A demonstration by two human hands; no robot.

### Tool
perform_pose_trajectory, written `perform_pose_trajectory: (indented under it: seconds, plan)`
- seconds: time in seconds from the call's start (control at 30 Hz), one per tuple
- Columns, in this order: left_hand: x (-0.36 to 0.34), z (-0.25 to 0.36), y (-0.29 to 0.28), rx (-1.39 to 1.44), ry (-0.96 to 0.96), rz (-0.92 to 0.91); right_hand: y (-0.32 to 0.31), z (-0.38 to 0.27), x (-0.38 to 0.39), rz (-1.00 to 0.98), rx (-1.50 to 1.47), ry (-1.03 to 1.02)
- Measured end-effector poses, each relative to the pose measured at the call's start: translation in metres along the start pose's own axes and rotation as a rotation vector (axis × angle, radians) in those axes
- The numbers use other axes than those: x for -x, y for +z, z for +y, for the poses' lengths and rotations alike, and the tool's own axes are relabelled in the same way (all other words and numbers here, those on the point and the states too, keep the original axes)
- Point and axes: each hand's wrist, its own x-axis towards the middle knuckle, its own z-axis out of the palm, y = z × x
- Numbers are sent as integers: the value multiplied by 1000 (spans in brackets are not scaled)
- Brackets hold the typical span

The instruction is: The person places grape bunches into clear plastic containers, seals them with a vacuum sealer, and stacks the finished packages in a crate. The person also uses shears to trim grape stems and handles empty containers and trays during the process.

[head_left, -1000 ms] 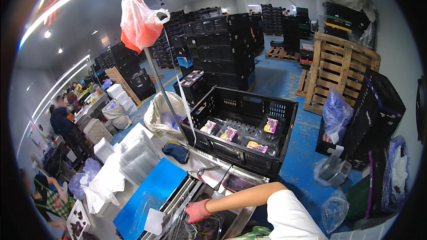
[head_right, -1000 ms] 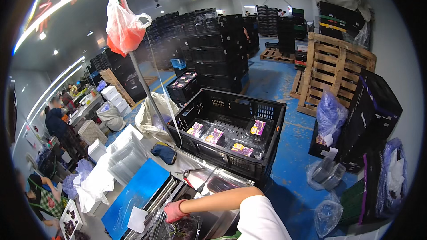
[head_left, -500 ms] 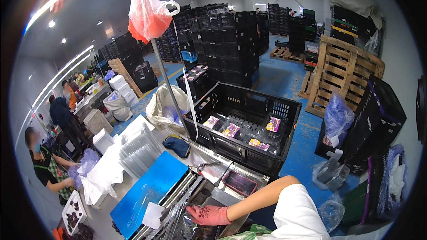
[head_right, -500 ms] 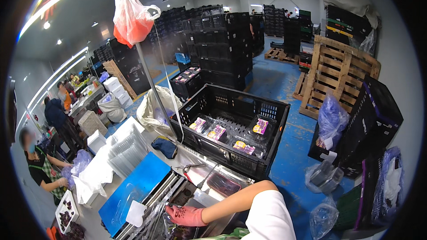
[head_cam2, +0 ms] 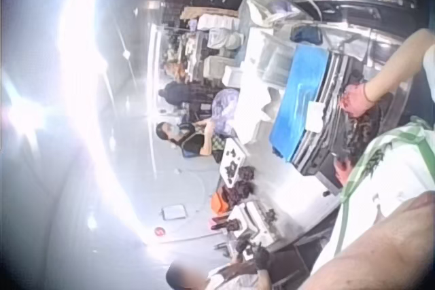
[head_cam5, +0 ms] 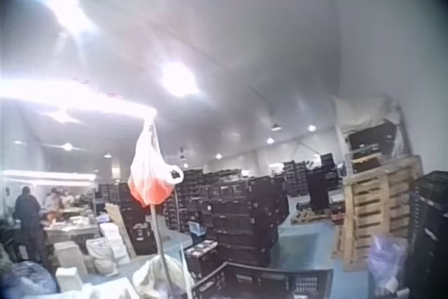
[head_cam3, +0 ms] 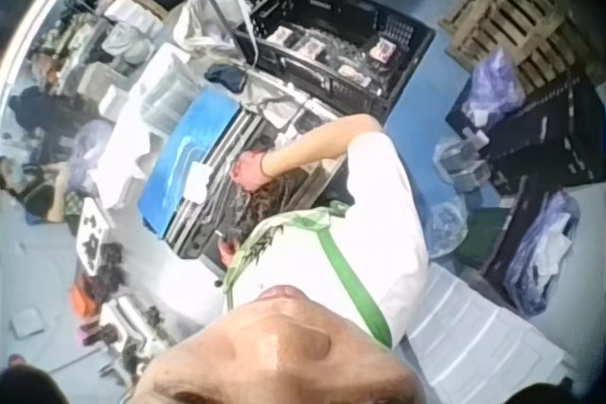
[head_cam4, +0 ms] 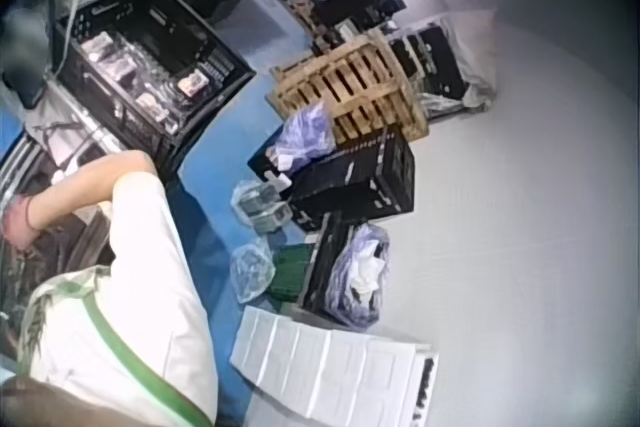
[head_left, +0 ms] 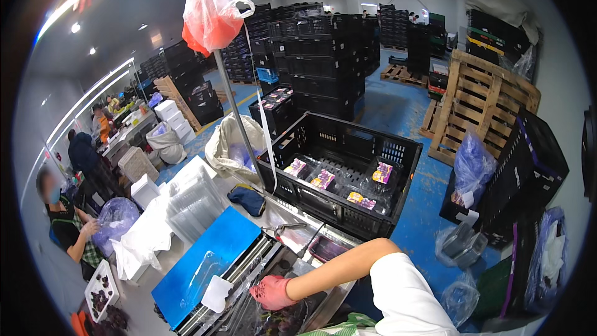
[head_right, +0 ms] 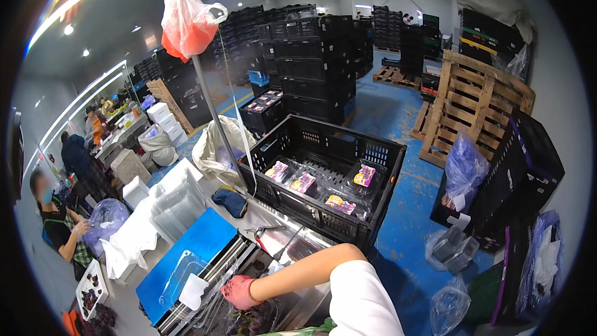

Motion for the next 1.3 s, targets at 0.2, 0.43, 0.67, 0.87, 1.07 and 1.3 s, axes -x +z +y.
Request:
perform_pose_trajectory:
  seconds: [0.2,0.43,0.67,0.87,1.07,1.3]
  plan:
    - [12,53,-19,-194,-123,70,2,15,3,189,-285,135]
    - [9,75,-33,93,-214,-187,22,46,-20,679,-907,548]
    - [14,83,-36,20,-107,-170,15,55,-39,525,-1725,431]
    - [21,56,-31,564,-495,-247,-11,49,13,320,-1381,174]
    - [11,92,-32,833,-446,-315,33,1,70,80,-1024,455]
    - [7,111,-22,590,-210,-295,87,-32,103,204,-2088,442]
